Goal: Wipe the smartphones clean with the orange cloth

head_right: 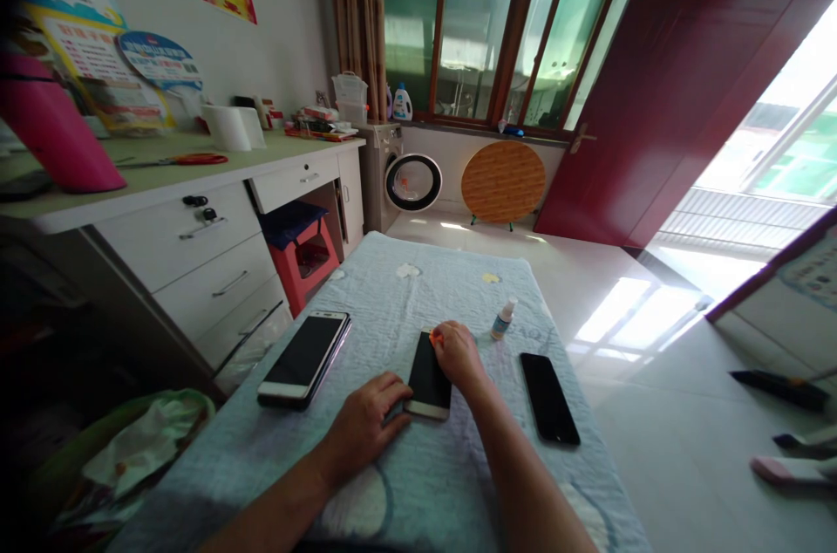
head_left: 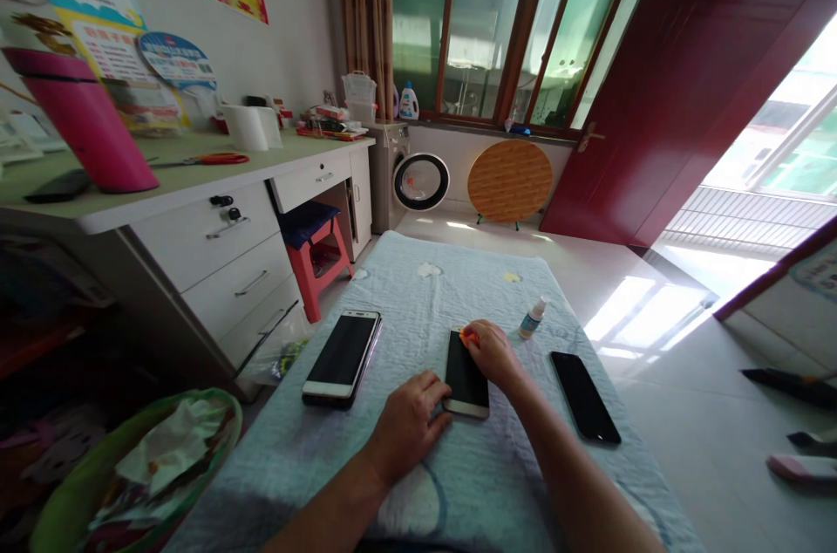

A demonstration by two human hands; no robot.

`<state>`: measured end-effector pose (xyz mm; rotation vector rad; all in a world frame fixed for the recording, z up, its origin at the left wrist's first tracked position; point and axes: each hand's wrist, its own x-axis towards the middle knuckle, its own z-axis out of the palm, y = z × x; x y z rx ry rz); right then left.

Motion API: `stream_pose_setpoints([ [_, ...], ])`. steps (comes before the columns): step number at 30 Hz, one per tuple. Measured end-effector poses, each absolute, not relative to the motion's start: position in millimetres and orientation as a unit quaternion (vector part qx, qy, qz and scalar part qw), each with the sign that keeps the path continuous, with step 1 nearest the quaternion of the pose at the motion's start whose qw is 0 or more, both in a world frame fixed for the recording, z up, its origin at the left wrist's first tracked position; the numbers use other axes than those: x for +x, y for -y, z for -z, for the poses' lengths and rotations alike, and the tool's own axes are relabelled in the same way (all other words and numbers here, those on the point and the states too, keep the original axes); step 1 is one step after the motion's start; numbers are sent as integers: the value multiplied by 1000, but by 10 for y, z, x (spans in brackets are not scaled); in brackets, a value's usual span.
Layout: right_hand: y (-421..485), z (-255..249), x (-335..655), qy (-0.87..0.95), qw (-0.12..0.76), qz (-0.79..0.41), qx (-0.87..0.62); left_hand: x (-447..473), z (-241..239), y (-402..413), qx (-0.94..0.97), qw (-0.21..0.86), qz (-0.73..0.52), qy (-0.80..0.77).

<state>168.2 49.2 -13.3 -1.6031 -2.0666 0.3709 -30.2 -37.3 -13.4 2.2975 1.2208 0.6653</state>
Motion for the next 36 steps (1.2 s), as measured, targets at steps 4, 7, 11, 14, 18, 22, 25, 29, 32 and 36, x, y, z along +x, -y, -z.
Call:
stream_pose_setpoints([
  [4, -421, 79, 1653, 767, 242, -142, -578, -304, 108, 395, 838, 227, -249, -429],
  [7, -356, 58, 1636, 773, 245, -135, -570, -313, 86, 425, 844, 231, -266, -405],
  [11, -264, 79, 1626, 780, 262, -127, -554, -322, 62, 446, 870, 216, -263, -358],
  [14, -156, 93, 1610, 783, 286, -142, -534, -317, 59, 446, 883, 199, -251, -342],
  [18, 34, 49, 1558, 812, 260, -199, -483, -301, 90, 439, 892, 180, -245, -334],
  [22, 96, -25, 1493, 830, 217, -217, -467, -291, 114, 439, 894, 164, -262, -324],
  [25, -10, -27, 1445, 834, 211, -199, -469, -290, 103, 449, 891, 159, -268, -329],
  [29, -238, 33, 1381, 824, 216, -154, -501, -297, 96, 454, 889, 157, -264, -339],
  [32, -373, 56, 1341, 820, 197, -133, -521, -302, 122, 443, 890, 148, -269, -337],
  [36, -452, 35, 1317, 821, 160, -114, -536, -296, 170, 441, 888, 151, -279, -332],
])
